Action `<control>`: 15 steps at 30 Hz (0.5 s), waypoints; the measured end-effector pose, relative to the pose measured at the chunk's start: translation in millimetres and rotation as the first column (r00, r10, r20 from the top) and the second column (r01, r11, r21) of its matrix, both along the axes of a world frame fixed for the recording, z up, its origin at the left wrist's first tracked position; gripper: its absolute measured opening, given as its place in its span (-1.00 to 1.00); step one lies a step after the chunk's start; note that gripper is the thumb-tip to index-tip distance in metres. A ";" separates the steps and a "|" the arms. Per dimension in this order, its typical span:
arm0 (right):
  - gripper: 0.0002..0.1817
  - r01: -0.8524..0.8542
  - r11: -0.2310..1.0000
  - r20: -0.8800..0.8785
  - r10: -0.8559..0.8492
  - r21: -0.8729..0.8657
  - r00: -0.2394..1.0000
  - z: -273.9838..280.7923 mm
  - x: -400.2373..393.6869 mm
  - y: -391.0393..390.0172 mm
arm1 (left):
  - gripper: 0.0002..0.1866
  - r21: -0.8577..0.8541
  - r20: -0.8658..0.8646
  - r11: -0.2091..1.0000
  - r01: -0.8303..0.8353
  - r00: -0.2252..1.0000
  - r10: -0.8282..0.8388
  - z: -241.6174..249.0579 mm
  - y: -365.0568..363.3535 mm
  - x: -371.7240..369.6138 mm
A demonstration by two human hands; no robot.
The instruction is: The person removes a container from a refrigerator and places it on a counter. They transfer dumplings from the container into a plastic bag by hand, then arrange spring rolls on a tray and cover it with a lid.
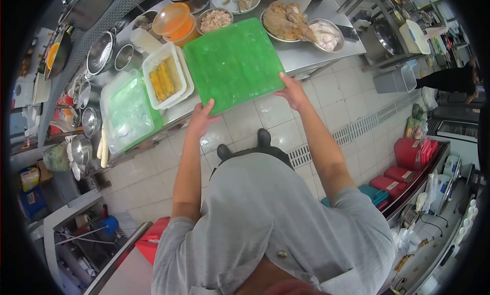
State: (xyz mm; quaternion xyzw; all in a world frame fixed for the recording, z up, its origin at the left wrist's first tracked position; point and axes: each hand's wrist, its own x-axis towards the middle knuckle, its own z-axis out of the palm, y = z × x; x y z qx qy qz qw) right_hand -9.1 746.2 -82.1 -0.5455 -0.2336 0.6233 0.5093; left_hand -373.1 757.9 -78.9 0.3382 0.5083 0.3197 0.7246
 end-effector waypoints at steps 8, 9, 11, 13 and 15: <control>-0.38 0.033 0.999 -0.037 -0.033 0.007 0.999 -10.1 -5.8 -58.3 | -0.38 -0.053 0.231 0.997 0.057 0.972 -0.044 -24.3 -62.2 -12.7; -0.38 0.034 0.999 -0.049 -0.034 -0.003 0.998 -10.0 -8.3 -67.3 | -0.38 -0.097 0.241 0.994 0.046 0.970 -0.022 -26.9 -71.1 -13.5; -0.39 0.039 0.999 -0.070 -0.040 -0.015 0.997 -6.4 -9.1 -76.2 | -0.30 -0.183 0.300 0.983 0.001 0.953 0.055 -26.2 -79.1 -11.9; -0.37 -0.014 0.994 0.031 0.017 -0.107 0.999 2.5 -2.4 -72.7 | -0.26 -0.206 0.346 0.979 -0.009 0.935 0.081 -23.5 -78.6 -8.4; -0.35 -0.048 0.999 0.485 0.039 0.006 0.874 14.8 6.3 -60.0 | -0.25 -0.164 0.380 0.986 0.011 0.923 0.053 -17.5 -72.4 -4.4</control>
